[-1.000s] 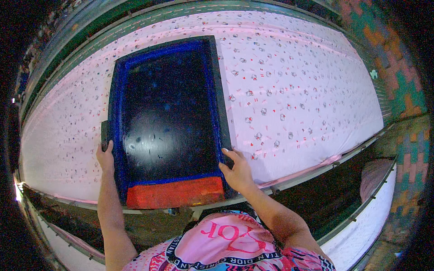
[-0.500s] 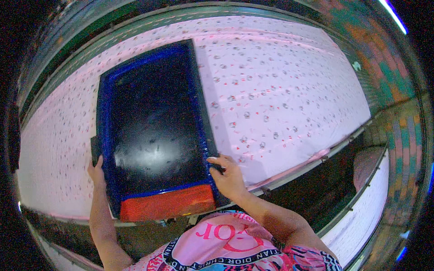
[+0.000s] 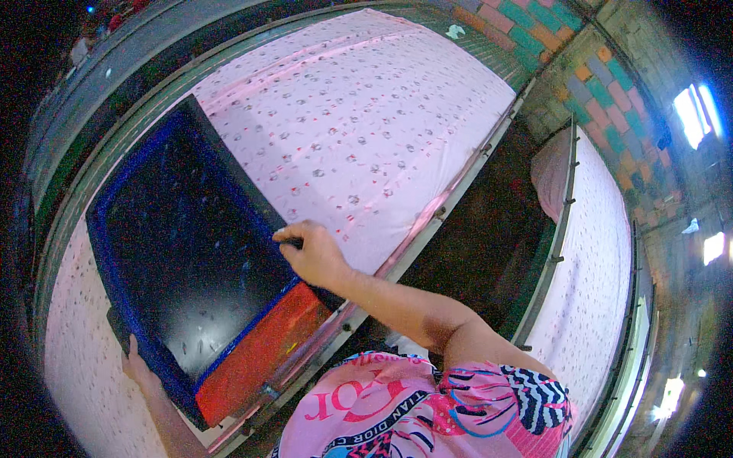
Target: The person pours blue ink onto a screen-printing frame and uses a red squeegee to spread the ink across the mesh. They then place the frame onto a patterned fabric on a conveyor and pull the squeegee across the screen to transfer the ink onto the fabric.
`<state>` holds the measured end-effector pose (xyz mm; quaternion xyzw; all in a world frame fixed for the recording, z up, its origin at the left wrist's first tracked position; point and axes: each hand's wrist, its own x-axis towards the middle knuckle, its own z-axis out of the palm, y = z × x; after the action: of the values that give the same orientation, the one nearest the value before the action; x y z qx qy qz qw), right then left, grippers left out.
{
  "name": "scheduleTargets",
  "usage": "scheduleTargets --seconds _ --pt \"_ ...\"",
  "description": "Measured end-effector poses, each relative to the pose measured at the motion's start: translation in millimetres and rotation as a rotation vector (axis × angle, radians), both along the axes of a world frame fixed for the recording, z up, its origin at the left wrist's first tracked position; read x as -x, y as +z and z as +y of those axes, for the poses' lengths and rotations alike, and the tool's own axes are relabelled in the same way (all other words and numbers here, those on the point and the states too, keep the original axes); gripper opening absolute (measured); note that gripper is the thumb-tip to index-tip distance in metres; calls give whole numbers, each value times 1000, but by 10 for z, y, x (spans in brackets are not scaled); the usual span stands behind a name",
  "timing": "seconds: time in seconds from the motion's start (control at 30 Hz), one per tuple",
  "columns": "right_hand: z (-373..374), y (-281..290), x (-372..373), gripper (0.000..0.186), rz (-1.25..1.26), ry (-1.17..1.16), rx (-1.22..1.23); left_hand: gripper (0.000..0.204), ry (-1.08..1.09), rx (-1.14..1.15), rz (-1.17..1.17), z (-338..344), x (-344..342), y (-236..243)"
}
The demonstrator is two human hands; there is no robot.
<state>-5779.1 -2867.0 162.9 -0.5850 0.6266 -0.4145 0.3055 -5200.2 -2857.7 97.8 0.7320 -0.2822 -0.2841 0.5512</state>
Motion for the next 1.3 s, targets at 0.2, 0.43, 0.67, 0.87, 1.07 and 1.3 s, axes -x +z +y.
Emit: scheduleTargets --seconds 0.2,0.43,0.67,0.87,1.07,1.3 --pt "-629 -136 1593 22 71 -77 -8 48 50 -13 -11 -604 1955 172" --pt "-1086 -484 3456 22 50 -105 -46 34 31 90 -66 -871 4064 -9" --pt "-1377 -674 4734 20 -108 -156 -162 25 38 88 -77 -1042 5278 -343" --pt "-1512 -751 5350 19 -164 -151 -196 24 82 53 -151 -1264 6039 -174" --pt "-1591 -604 5552 21 -124 -139 -311 24 63 119 -76 -1309 6101 -387" --pt "-1531 -700 5674 45 16 43 -309 26 62 74 -81 -1332 6135 -389"
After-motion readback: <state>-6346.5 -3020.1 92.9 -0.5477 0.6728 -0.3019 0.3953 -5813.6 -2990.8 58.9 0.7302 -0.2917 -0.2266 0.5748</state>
